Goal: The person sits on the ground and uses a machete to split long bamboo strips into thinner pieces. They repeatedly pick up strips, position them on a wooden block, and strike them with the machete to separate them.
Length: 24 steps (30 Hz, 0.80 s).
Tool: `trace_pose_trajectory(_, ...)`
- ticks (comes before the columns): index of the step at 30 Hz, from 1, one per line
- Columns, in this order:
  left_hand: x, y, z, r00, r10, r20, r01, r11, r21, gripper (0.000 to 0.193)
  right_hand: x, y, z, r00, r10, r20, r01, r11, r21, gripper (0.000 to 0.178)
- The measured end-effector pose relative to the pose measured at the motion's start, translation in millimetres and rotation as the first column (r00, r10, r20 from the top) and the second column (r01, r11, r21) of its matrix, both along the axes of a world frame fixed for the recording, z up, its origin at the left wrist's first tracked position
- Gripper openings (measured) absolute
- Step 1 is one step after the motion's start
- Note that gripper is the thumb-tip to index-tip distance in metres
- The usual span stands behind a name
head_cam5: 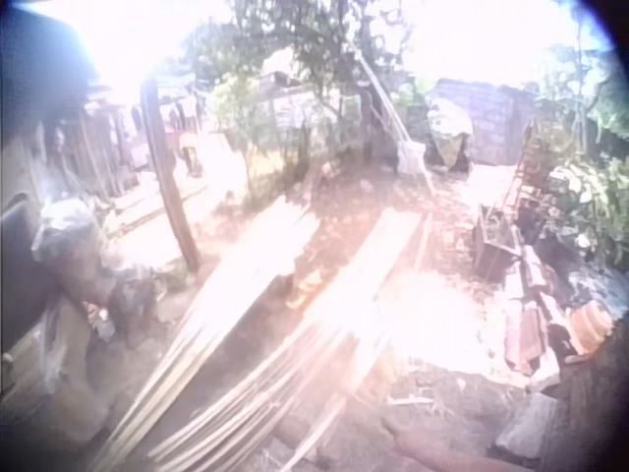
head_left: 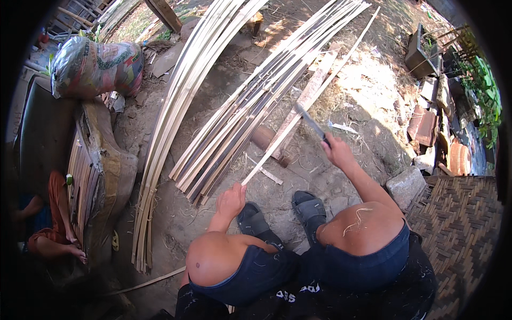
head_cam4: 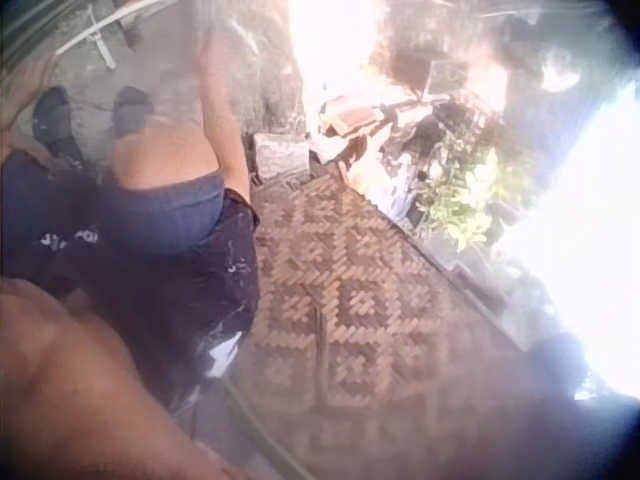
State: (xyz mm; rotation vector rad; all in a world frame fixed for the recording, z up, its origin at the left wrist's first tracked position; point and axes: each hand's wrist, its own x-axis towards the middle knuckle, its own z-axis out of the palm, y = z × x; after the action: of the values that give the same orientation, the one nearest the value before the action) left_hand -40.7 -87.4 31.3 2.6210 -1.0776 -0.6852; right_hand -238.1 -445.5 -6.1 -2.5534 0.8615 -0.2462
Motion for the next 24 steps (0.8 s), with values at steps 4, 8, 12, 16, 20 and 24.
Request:
trace_pose_trajectory(4, 12, 16, -18, 0.953, 0.068, -0.295, -0.105, 0.988, -0.113, 0.045, -7, -86, 11, 0.965, -0.247, -0.086, 0.247, 0.969, -0.011, 0.028)
trace_pose_trajectory(8, 12, -11, -13, 0.857, 0.104, -0.505, -0.189, 0.975, -0.119, 0.052, 11, 19, 32, 0.993, 0.114, -0.009, -0.113, 0.991, 0.072, 0.03)
trace_pose_trajectory(12, 15, 10, -29, 0.86, 0.096, -0.502, -0.204, 0.965, -0.165, 0.048, 11, -5, 14, 0.996, 0.053, -0.074, -0.052, 0.998, 0.02, 0.031)
trace_pose_trajectory(16, 29, 13, -28, 0.529, 0.217, -0.82, -0.438, 0.898, -0.045, 0.037, 11, -42, 22, 0.99, -0.12, -0.069, 0.122, 0.992, 0.038, 0.03)
trace_pose_trajectory(20, 47, -17, -15, 0.12, 0.257, -0.959, -0.485, 0.858, 0.169, 0.03, 7, 51, 21, 0.984, 0.174, -0.026, -0.171, 0.98, 0.107, 0.034)
trace_pose_trajectory(24, 51, -10, -24, 0.053, 0.254, -0.966, -0.513, 0.837, 0.192, 0.031, 7, 17, 11, 0.993, 0.096, -0.07, -0.096, 0.995, 0.004, 0.039)
